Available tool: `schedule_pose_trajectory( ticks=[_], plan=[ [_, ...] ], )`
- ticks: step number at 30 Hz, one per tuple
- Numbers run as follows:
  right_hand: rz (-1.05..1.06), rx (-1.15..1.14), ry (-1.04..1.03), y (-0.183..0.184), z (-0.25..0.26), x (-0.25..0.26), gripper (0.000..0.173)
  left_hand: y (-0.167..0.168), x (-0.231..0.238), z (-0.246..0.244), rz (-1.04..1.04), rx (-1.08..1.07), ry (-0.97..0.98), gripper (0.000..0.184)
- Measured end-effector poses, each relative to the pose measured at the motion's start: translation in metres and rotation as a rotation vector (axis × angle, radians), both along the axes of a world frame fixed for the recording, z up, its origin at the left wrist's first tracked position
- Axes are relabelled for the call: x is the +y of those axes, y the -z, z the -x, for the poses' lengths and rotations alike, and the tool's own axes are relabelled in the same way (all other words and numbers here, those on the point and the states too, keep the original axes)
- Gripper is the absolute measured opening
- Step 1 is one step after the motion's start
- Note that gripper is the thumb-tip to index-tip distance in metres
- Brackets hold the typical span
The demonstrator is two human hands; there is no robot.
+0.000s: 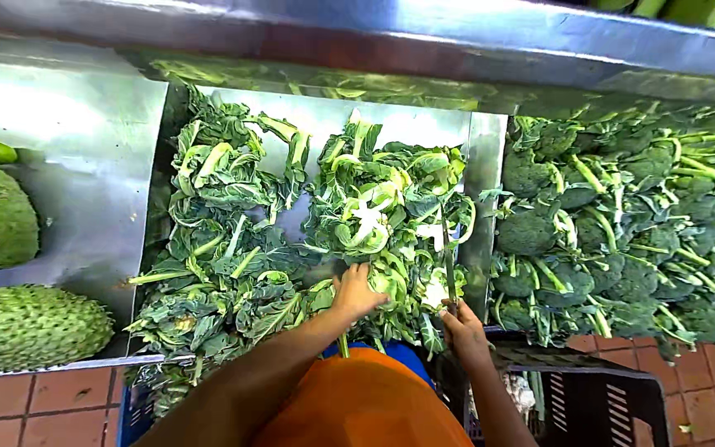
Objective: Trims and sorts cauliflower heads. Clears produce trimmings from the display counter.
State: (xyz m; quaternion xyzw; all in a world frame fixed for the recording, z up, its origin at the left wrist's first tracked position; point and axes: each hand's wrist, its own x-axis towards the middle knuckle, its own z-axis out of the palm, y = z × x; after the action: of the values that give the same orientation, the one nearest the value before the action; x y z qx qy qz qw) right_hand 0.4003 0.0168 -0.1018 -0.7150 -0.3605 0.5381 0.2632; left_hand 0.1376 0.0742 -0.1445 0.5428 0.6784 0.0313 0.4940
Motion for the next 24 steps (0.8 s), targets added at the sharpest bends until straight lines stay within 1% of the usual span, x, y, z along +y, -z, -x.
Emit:
schedule_pose_trajectory(
  ticks=[2,4,5,8,10,11,13,14,15,18,21,23,24],
  plan=[
    [0.015,0.017,0.008,0.003,0.007,0.005,0.033,-0.009,-0.013,-0.011,-0.083,-0.063,0.019,0.098],
    [0.025,0.03,0.022,0.01,0.014,0.012,0.029,-0.01,-0.021,-0.019,-0.084,-0.147,0.016,0.09],
    [0.015,0.04,0.037,0.017,0.017,0.015,0.026,-0.007,-0.023,-0.019,-0.06,-0.193,-0.027,0.087],
    [0.011,0.066,0.056,0.038,0.025,0.022,0.022,0.015,-0.019,-0.009,0.018,-0.357,-0.261,0.079],
    [0.049,0.043,0.032,0.044,0.034,0.026,0.032,0.019,-0.012,0.002,0.053,-0.441,-0.349,0.068],
    [0.071,0.026,0.017,0.045,0.039,0.027,0.035,0.012,-0.009,0.008,0.071,-0.483,-0.373,0.059],
    [0.116,0.037,0.004,0.042,0.047,0.028,0.035,-0.004,0.001,0.018,0.072,-0.552,-0.435,0.033],
    [0.119,0.066,0.008,0.04,0.052,0.029,0.028,-0.014,0.011,0.023,0.079,-0.576,-0.443,0.026],
    [0.118,0.108,0.003,0.036,0.055,0.03,0.023,-0.024,0.021,0.028,0.089,-0.581,-0.421,0.024],
    [0.118,0.275,0.102,0.018,0.069,0.033,0.02,-0.056,0.05,0.034,0.092,-0.56,-0.308,0.024],
    [0.128,0.45,0.239,-0.009,0.08,0.039,0.021,-0.099,0.086,0.036,0.05,-0.516,-0.156,0.026],
    [0.112,0.612,0.364,-0.023,0.088,0.041,0.02,-0.127,0.113,0.032,0.004,-0.503,-0.067,0.034],
    [0.104,0.705,0.423,-0.03,0.094,0.043,0.022,-0.14,0.127,0.03,-0.014,-0.544,-0.028,0.042]
  ],
)
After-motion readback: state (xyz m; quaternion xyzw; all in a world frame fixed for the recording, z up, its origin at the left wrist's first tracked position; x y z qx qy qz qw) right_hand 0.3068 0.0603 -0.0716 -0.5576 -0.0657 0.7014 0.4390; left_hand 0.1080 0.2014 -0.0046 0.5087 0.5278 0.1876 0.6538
